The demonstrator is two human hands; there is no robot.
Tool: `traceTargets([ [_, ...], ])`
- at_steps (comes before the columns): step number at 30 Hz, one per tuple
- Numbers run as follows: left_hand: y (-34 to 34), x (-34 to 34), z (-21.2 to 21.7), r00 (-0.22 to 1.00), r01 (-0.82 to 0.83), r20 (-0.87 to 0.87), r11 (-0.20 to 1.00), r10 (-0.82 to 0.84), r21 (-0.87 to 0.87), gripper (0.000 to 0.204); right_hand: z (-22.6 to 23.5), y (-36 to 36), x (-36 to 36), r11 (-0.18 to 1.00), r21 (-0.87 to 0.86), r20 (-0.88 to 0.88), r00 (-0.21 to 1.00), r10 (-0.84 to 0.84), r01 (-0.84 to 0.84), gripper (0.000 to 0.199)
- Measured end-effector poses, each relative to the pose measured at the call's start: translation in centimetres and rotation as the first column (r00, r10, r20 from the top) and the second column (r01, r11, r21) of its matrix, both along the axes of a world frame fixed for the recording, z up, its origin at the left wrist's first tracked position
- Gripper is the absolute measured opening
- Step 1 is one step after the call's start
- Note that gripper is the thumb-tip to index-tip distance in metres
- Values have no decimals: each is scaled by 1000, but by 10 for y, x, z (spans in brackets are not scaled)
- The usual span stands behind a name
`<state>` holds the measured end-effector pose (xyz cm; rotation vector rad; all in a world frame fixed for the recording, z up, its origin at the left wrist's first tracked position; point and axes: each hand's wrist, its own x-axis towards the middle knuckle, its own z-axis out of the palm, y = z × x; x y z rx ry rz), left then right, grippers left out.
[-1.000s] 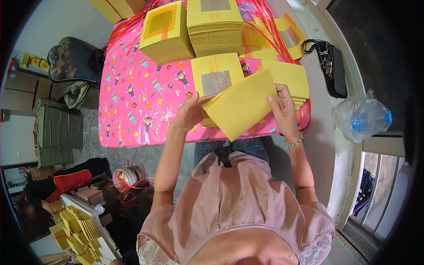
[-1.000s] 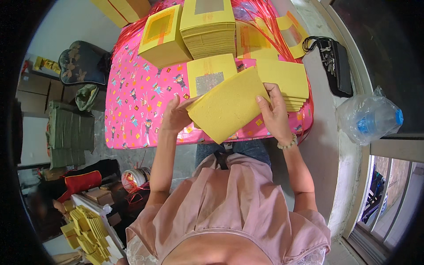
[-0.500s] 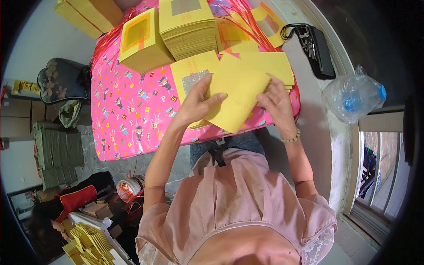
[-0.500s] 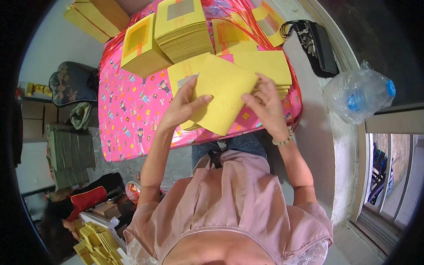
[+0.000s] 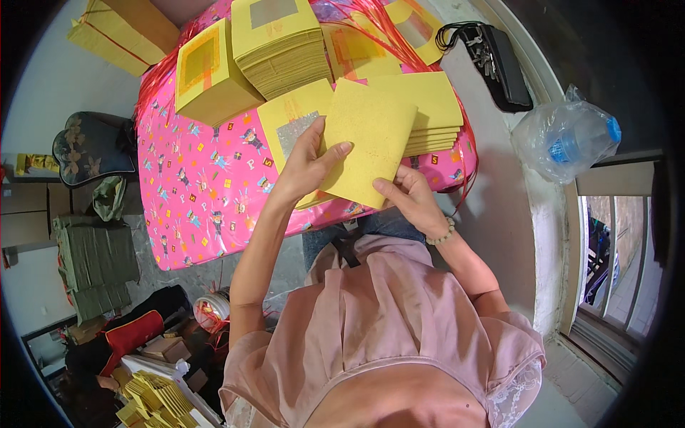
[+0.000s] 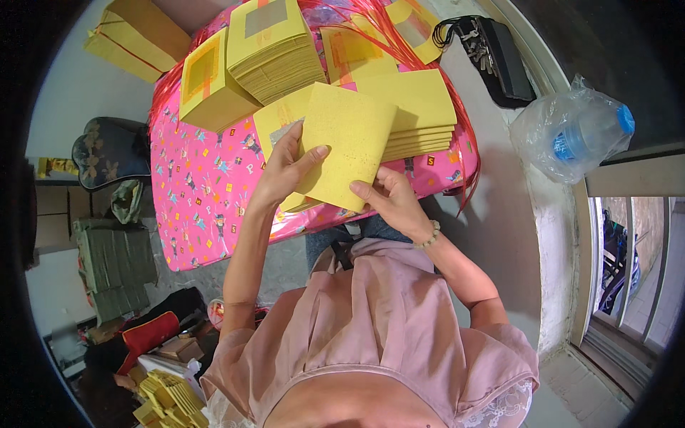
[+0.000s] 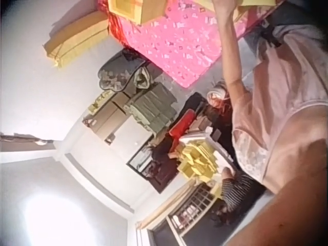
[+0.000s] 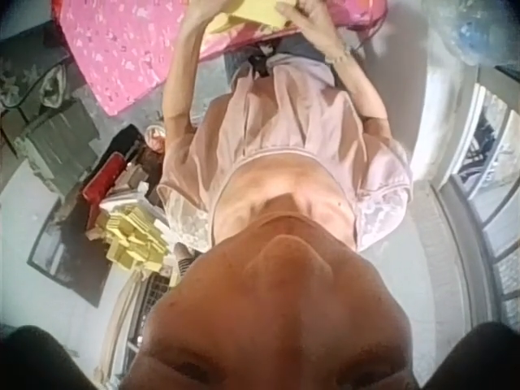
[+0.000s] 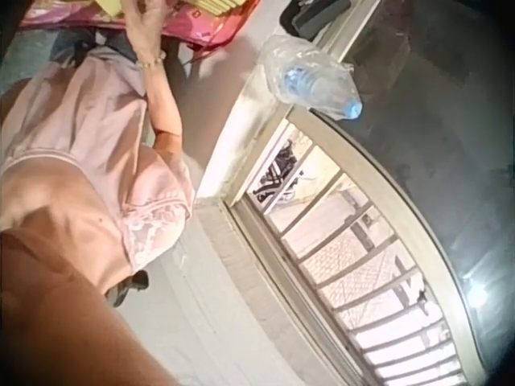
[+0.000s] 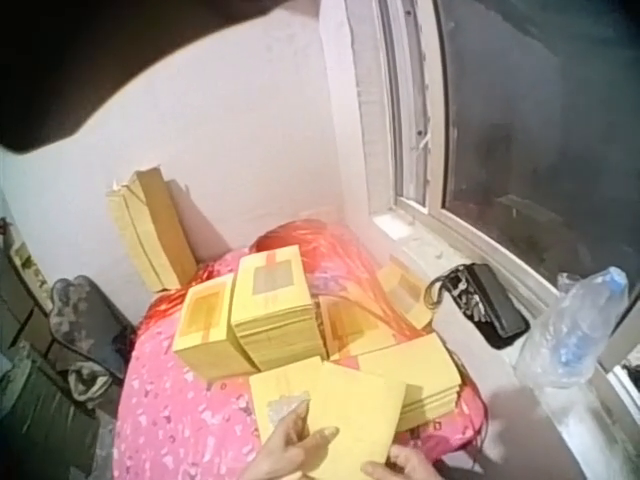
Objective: Sorting and stacking bundles of yellow joss paper on a table.
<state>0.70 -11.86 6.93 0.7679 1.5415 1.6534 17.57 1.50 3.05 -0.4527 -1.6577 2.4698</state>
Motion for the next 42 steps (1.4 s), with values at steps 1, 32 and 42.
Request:
traceTargets([
  [1,-1,0,0,1000,4,-1,1000,-4,-3,46,-4,-1,1,999,19,16,999,30,-31,28],
  [32,166,-89,-70,979,38,-181,957,-93,-287,54,-68,174,-23,555,731,-97,866,-491,397,30],
  [42,173,-86,-97,980,38,-162,914,-112,-404,51,-94,168,-14,548,743,-33,838,-544,385,39],
])
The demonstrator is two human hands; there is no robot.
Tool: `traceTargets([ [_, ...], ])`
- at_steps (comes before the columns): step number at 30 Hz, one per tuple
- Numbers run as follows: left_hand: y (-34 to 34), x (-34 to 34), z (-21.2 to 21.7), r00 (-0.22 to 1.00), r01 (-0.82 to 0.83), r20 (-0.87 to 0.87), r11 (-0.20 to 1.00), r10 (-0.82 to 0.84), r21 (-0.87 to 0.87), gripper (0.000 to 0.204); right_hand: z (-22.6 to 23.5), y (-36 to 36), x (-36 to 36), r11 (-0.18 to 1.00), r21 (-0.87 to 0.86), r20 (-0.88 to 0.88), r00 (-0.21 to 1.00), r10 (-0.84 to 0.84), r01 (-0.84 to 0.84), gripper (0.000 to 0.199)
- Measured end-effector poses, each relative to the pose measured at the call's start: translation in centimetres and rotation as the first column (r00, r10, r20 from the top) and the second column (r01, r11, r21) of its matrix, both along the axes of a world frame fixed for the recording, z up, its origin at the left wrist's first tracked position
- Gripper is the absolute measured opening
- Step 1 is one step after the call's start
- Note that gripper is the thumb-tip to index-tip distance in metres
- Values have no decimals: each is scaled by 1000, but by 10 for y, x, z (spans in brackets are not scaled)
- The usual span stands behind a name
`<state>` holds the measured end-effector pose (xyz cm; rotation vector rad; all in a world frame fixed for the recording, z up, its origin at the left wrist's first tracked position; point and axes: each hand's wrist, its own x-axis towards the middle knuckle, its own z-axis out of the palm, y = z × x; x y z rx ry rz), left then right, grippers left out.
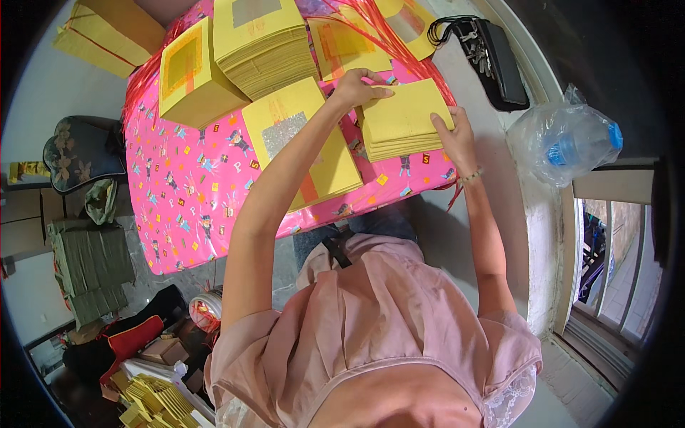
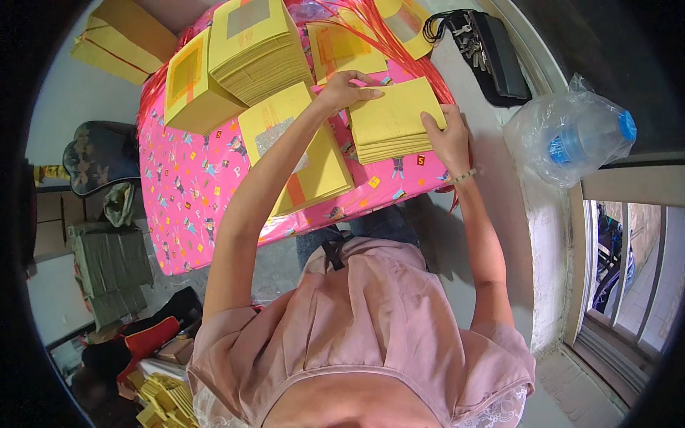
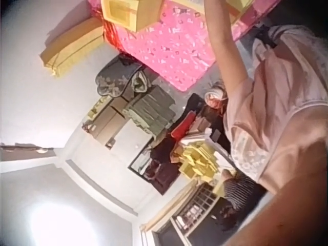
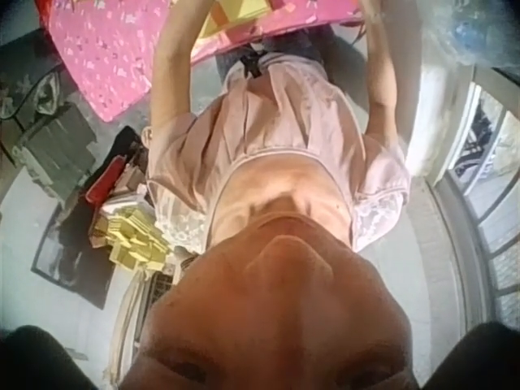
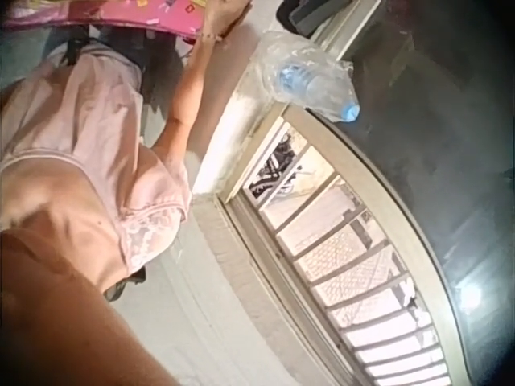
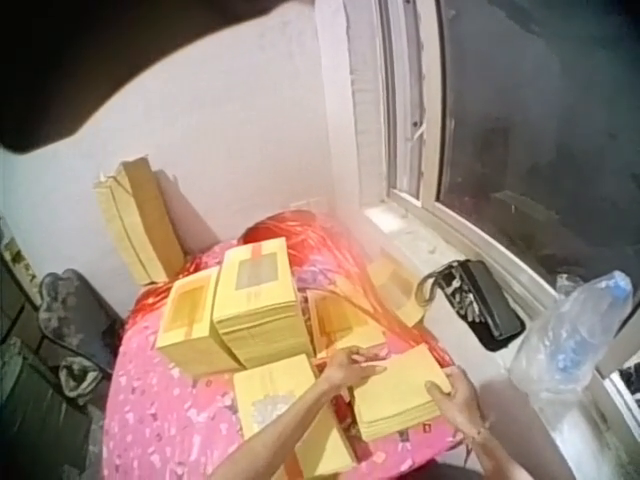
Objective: Sorting and stacking bundles of yellow joss paper on a table.
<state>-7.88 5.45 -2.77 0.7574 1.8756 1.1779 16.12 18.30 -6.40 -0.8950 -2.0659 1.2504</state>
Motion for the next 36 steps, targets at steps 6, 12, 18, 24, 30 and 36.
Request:
traceTargets([
  [6,1,-6,-7,991,24,130,999,-30,44,42,8,-2,1,997,47,31,998,58,-60,33],
  [12,-1,-12,-28,999,14,46,996,-19,89,40,46,-23,-6,970,221,214,975,55,-103,30],
  [18,-2,4,-14,990,14,-143,998,-5,63,35,76,-33,-6,702,698,280,956,-84,-143,50],
  [24,-3,7,-9,977,1,-214,999,8,41,37,65,-49,-41,634,693,361,926,107,-343,65],
  [30,-6,13,-4,925,30,-381,999,-15,33,40,25,-51,-39,593,657,535,842,68,-465,72],
  [36,-10,20,-6,871,38,-491,995,11,90,45,20,-52,-39,528,734,482,875,39,-427,71],
])
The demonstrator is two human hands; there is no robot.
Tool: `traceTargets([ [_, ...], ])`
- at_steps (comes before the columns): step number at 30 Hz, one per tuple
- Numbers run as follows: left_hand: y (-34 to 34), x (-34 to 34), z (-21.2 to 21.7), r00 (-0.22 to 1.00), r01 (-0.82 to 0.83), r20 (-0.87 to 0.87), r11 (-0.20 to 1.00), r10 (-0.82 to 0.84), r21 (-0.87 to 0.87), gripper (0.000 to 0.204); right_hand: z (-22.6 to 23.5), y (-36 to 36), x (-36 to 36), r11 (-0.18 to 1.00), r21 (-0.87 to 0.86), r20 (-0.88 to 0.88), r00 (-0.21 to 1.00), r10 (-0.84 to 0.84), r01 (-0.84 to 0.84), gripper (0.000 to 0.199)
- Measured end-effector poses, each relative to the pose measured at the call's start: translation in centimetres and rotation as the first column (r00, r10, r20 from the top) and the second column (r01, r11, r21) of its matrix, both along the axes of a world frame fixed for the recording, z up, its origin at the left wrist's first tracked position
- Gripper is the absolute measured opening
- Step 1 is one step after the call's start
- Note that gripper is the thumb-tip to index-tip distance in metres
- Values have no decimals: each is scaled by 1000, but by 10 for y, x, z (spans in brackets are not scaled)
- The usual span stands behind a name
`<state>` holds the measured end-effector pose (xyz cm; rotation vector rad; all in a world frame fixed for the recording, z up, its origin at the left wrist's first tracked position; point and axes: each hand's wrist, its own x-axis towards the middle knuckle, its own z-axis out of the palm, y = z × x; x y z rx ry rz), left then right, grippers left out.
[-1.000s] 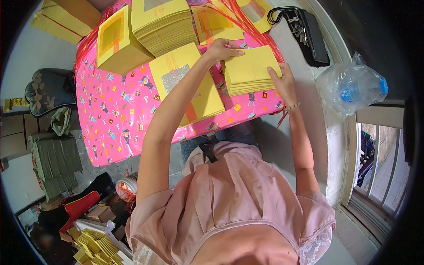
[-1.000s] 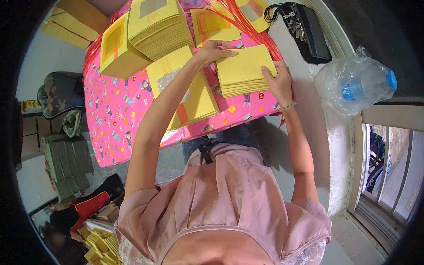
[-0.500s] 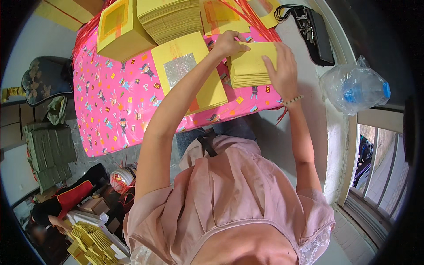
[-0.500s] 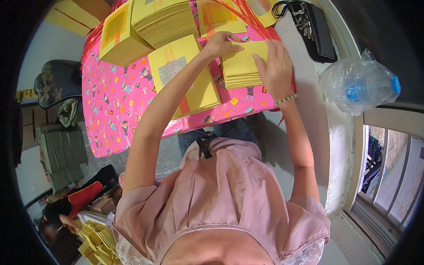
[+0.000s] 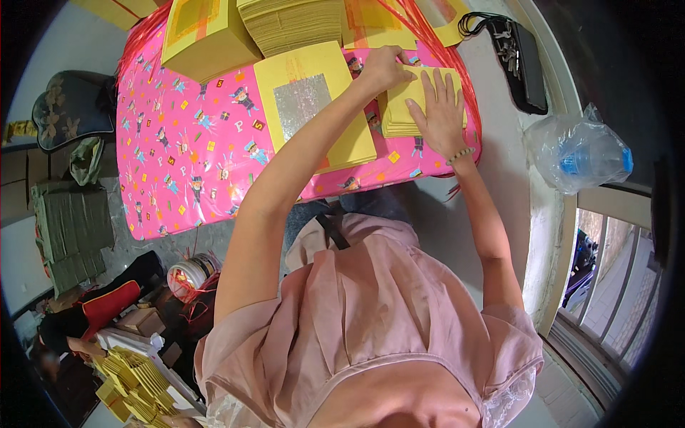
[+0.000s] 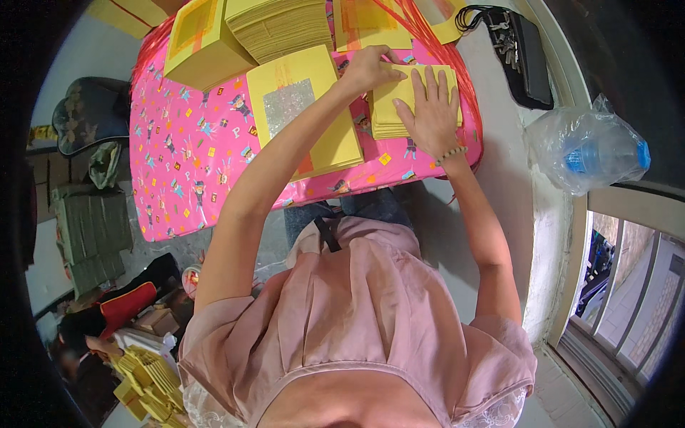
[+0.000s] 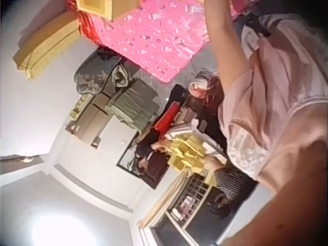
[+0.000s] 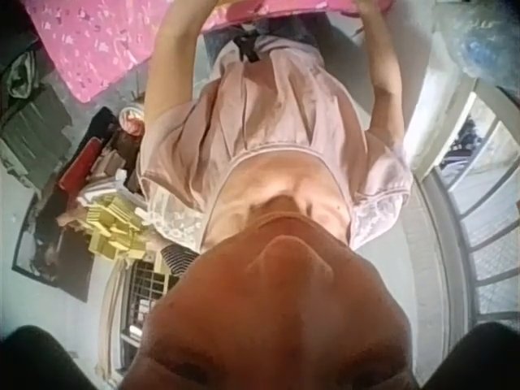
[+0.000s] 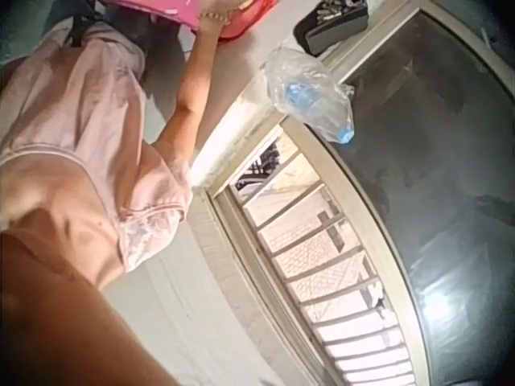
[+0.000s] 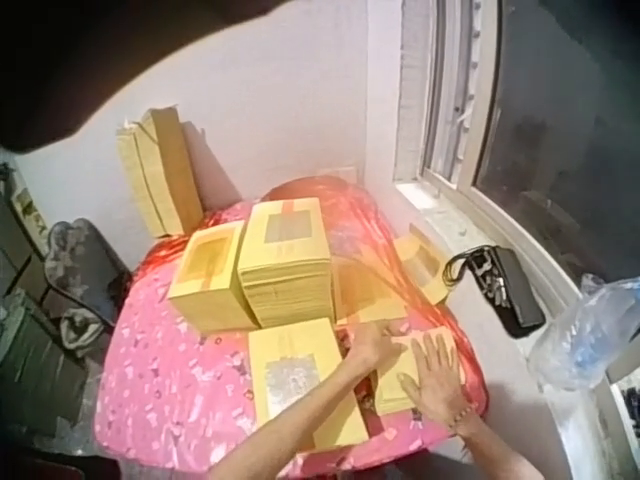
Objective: Sorting and stacking bundles of yellow joss paper on a table.
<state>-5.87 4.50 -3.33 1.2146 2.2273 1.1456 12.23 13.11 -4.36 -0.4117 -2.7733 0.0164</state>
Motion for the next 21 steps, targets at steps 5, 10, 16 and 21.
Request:
traceTargets([
  [5,-9,8,3,967,-111,-223,991,126,75,48,2,3,-3,1000,-9,32,999,-13,13,72],
  [10,-54,0,18,929,-48,-354,981,113,188,38,21,5,-4,992,-113,98,995,-36,47,71],
  [16,-163,9,43,975,-74,-198,985,104,155,29,51,13,-7,982,-175,12,997,79,-76,53],
  [21,-222,42,46,972,-235,68,952,226,194,24,64,13,-13,972,-183,-52,989,139,-146,52],
])
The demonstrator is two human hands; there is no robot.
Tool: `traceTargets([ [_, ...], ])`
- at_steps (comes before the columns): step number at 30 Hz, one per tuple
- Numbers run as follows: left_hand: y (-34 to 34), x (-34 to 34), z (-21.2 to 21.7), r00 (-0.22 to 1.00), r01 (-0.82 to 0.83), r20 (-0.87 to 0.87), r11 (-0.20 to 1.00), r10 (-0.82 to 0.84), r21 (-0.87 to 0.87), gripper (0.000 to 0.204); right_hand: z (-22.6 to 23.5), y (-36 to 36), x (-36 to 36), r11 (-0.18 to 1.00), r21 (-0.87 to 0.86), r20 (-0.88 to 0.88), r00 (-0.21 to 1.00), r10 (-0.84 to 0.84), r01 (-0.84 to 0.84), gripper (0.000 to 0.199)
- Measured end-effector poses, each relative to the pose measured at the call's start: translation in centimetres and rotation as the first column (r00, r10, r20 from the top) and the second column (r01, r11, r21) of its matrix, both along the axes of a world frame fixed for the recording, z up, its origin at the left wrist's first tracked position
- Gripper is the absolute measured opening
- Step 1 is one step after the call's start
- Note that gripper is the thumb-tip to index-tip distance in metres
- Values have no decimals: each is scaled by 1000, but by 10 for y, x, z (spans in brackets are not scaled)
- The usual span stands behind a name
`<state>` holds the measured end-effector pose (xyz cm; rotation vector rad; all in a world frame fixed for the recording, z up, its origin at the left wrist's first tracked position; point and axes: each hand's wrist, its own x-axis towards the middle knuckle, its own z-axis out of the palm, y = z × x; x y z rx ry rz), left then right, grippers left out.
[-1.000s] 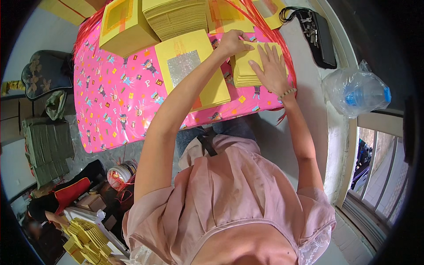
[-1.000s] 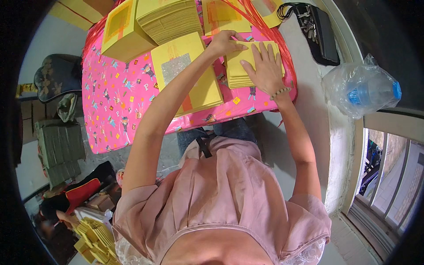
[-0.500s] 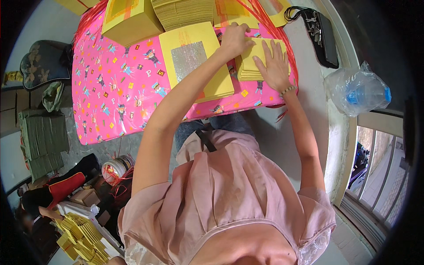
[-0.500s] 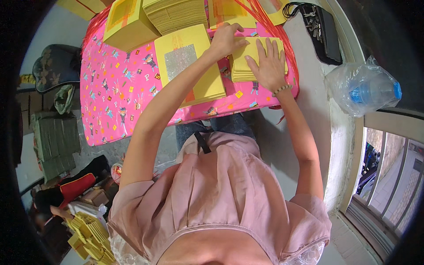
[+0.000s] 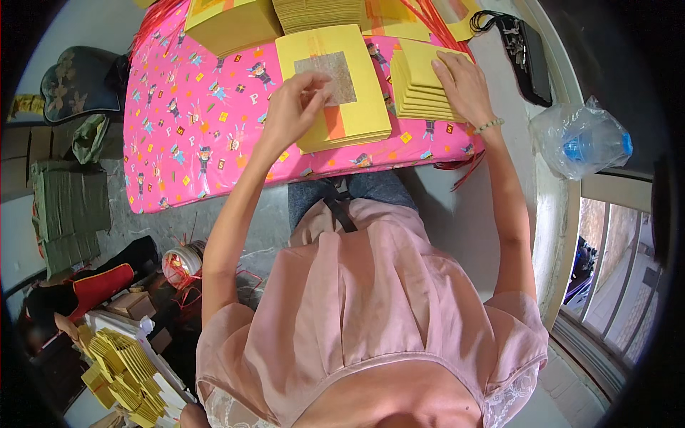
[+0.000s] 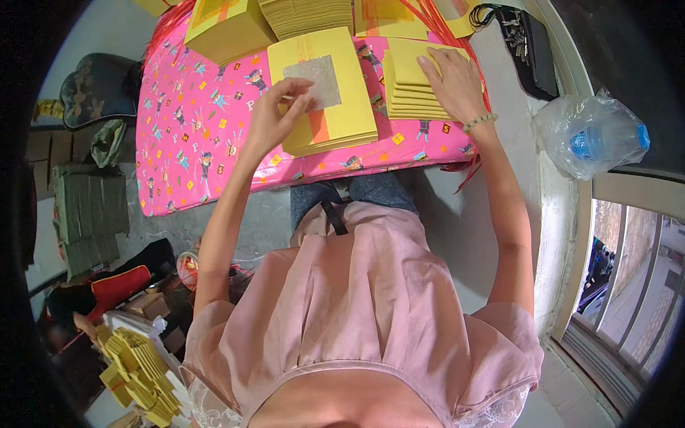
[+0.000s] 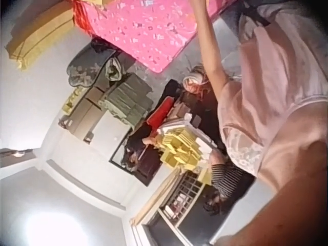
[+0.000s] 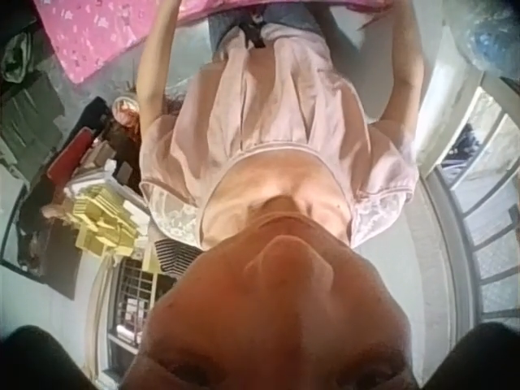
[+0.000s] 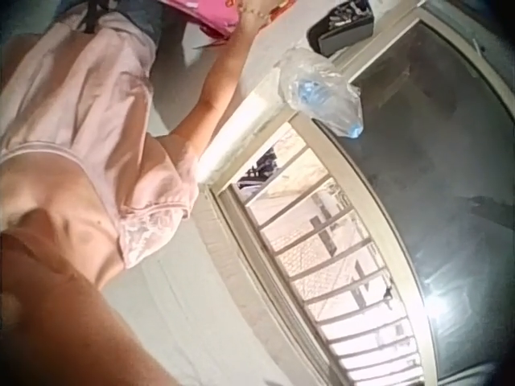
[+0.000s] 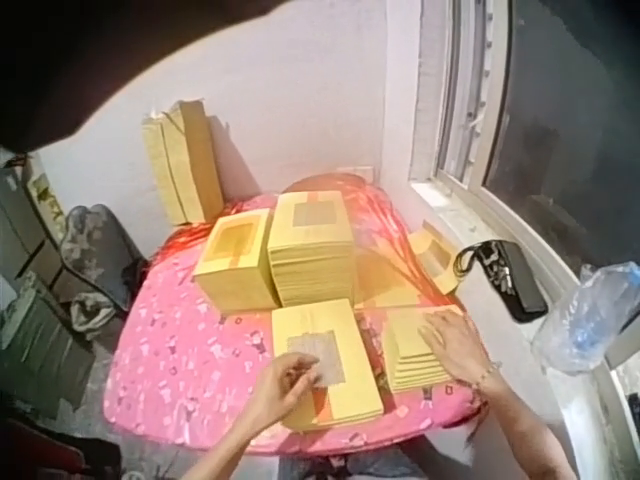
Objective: Sorting and stacking bundles of yellow joss paper on a table.
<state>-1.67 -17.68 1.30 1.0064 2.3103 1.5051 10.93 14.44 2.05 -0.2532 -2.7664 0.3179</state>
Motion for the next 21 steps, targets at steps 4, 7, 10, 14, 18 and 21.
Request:
traceTargets([
  [4,-30,19,-5,988,-17,-153,999,9,-48,29,20,-18,-2,995,-19,-145,985,98,-102,41],
  [7,-43,35,1,960,9,-277,993,-42,-121,32,32,-53,6,952,-48,-246,928,281,-302,31],
  [10,-50,45,-1,945,-3,-325,987,-50,-159,37,29,-84,13,853,-135,-147,861,486,-505,31],
  [14,-52,49,-12,923,-12,-382,988,-48,-153,43,8,-108,14,805,-60,-32,807,589,-590,41],
  [18,-53,48,-23,926,-32,-376,992,-16,-122,38,-3,-111,9,806,-59,14,807,590,-588,41],
  [21,-55,46,-22,913,-24,-406,993,-24,-113,25,-6,-108,6,803,-44,15,803,596,-595,35],
])
